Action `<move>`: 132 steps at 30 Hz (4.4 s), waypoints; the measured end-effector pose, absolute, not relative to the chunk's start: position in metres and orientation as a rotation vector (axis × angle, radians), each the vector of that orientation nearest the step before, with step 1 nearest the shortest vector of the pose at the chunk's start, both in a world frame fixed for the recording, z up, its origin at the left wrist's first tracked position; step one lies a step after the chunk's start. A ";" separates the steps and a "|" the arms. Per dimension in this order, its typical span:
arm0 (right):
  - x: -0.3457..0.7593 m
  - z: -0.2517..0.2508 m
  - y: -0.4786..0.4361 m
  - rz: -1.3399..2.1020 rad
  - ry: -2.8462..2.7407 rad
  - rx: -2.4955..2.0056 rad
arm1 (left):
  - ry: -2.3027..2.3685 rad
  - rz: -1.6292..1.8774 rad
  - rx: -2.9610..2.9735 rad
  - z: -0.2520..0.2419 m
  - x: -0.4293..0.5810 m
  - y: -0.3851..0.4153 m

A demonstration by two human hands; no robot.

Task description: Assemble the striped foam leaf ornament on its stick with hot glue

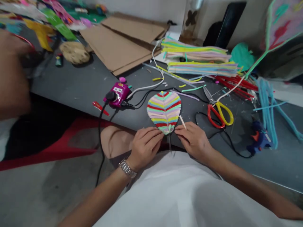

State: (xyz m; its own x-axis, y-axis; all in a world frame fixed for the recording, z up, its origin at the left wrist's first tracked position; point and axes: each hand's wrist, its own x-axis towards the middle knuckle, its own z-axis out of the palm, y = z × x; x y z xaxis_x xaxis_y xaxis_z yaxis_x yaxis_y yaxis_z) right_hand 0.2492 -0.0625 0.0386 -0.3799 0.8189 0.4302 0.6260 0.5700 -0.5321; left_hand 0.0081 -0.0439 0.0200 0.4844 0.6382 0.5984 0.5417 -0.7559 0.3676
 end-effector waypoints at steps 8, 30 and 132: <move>0.245 0.032 -0.066 0.375 -2.116 -1.223 | 1.113 1.147 2.402 0.009 0.016 -0.042; 0.238 0.028 -0.056 0.329 -2.229 -1.288 | 1.154 0.722 2.329 0.039 0.021 -0.013; 0.210 0.076 -0.065 1.168 -1.559 -1.850 | 1.129 1.311 2.235 0.014 0.038 -0.036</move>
